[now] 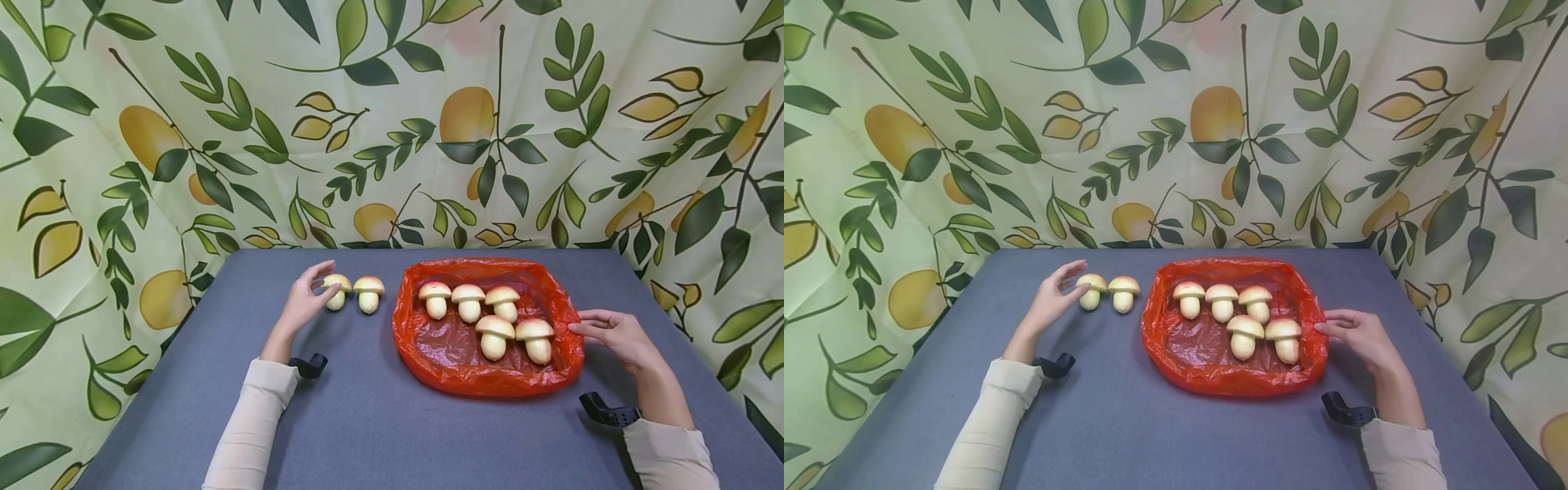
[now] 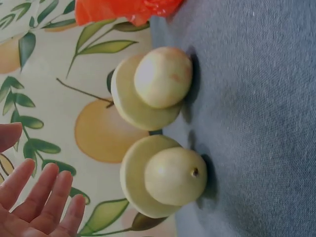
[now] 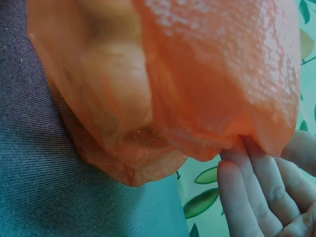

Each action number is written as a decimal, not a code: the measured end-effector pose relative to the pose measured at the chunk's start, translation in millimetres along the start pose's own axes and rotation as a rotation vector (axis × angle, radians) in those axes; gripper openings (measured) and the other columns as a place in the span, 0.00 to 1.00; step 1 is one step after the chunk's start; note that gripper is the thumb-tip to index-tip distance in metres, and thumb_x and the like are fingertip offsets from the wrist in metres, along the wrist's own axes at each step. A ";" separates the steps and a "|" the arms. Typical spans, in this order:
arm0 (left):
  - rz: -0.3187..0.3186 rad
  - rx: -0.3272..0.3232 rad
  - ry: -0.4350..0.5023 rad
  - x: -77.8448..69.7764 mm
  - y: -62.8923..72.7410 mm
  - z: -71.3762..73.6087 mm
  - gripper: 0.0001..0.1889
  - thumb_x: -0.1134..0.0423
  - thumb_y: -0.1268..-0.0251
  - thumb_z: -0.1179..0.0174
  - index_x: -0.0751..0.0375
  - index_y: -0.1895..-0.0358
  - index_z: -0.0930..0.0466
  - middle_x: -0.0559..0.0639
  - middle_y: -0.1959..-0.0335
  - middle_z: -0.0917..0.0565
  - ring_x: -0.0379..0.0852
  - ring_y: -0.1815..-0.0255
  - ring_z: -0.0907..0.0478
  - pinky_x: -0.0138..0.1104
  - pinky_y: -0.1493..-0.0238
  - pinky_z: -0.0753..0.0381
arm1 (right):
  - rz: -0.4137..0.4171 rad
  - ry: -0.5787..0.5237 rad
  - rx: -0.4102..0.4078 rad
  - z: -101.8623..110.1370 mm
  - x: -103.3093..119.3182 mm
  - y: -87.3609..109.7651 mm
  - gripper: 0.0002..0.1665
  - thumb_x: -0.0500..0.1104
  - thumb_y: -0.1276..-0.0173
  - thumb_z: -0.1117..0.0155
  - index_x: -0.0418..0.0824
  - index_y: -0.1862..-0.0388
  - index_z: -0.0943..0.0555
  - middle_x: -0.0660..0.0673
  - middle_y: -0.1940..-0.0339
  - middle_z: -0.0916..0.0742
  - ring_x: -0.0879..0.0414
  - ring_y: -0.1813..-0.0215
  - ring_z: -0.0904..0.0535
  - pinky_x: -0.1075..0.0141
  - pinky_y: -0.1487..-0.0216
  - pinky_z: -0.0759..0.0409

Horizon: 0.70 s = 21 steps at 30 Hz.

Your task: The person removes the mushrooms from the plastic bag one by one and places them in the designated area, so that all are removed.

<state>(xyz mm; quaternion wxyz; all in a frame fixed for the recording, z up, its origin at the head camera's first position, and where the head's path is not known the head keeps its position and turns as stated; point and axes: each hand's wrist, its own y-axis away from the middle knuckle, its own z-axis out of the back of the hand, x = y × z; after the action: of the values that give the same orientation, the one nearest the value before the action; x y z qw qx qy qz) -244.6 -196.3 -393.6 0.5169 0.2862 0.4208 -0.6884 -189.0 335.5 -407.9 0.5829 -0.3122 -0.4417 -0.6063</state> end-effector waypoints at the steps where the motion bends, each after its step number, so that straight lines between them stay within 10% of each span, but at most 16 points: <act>1: -0.007 0.001 0.000 -0.5 0.7 -1.1 0.26 0.68 0.35 0.40 0.68 0.34 0.32 0.67 0.35 0.27 0.61 0.33 0.30 0.52 0.32 0.30 | 0.001 0.001 0.000 0.0 0.2 0.1 0.10 0.47 0.32 0.37 0.67 0.68 0.19 0.72 0.71 0.16 0.71 0.66 0.16 0.77 0.60 0.19; 21: -0.076 0.064 0.059 -28.6 8.7 -36.6 0.24 0.70 0.37 0.38 0.68 0.38 0.28 0.67 0.41 0.22 0.61 0.43 0.22 0.51 0.39 0.23 | 0.000 0.016 0.003 -0.2 0.0 0.3 0.09 0.47 0.32 0.37 0.66 0.67 0.18 0.73 0.71 0.16 0.71 0.66 0.16 0.77 0.60 0.19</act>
<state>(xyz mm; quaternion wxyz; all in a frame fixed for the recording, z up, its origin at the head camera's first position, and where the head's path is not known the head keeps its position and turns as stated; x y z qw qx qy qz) -229.2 -151.8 -390.0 0.4680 0.3067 0.4242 -0.7120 -188.8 335.3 -407.9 0.5870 -0.3065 -0.4381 -0.6080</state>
